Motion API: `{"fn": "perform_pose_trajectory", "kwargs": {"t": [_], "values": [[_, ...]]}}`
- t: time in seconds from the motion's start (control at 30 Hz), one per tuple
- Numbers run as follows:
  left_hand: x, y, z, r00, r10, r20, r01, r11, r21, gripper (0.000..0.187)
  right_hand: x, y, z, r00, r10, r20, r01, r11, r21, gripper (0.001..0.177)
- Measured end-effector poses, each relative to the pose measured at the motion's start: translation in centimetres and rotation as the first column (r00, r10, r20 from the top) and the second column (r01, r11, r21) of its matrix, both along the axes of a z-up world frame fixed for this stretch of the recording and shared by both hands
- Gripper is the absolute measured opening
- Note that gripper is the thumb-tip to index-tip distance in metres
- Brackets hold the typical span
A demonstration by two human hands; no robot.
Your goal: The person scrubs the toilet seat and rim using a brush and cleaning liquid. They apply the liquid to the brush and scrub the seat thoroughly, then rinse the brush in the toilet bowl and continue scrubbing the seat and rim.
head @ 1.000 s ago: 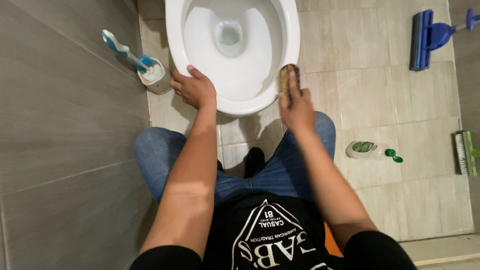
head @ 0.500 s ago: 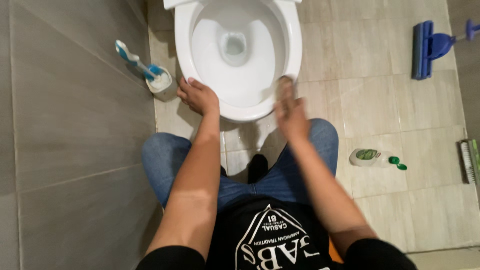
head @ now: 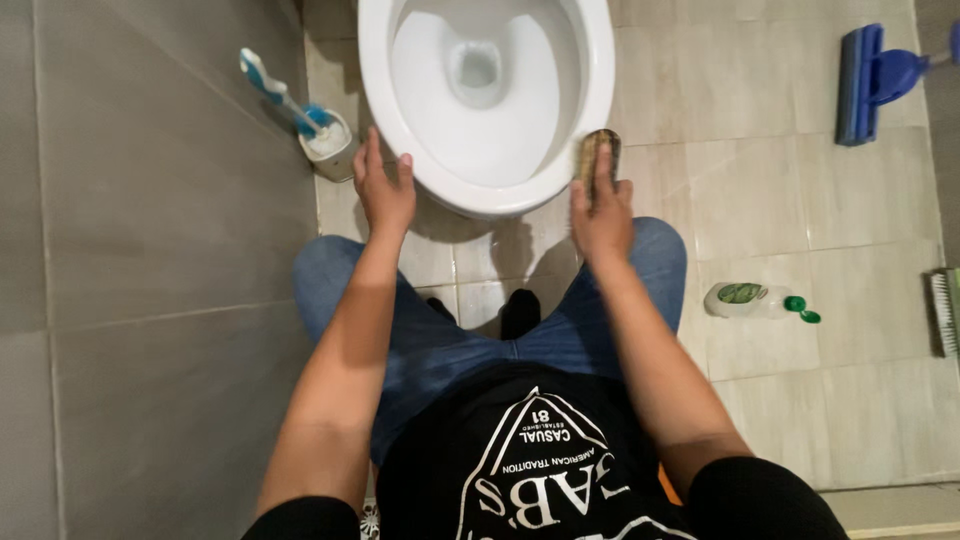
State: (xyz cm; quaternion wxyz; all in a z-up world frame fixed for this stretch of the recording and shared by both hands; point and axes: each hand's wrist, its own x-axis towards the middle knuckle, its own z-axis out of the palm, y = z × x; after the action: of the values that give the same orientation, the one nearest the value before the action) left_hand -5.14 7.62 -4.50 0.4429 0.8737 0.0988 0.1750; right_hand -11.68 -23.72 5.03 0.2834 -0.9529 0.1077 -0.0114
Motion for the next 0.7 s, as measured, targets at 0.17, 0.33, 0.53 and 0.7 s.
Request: {"fn": "perform_pose_trajectory", "kwargs": {"t": [0.17, 0.33, 0.53, 0.7], "values": [[-1.9, -0.5, 2.1, 0.972, -0.177, 0.154, 0.138, 0.962, 0.236, 0.061, -3.2, 9.9, -1.9, 0.968, 0.242, -0.065, -0.247, 0.965, -0.085, 0.068], [-3.1, -1.2, 4.0, 0.985, -0.105, -0.137, 0.132, 0.971, 0.201, 0.062, -2.1, 6.0, -0.4, 0.953, 0.282, 0.108, -0.285, 0.958, 0.014, 0.073], [-2.8, -1.7, 4.5, 0.973, -0.065, -0.221, 0.110, 0.974, 0.199, 0.060, -0.7, 2.5, 0.9, 0.996, 0.054, -0.065, -0.056, 0.998, -0.024, 0.077], [-3.2, -2.2, 6.4, 0.948, -0.010, -0.319, 0.076, 0.977, 0.197, 0.060, -4.1, 11.3, 0.9, 0.938, 0.319, -0.133, -0.332, 0.939, -0.093, 0.072]]}}
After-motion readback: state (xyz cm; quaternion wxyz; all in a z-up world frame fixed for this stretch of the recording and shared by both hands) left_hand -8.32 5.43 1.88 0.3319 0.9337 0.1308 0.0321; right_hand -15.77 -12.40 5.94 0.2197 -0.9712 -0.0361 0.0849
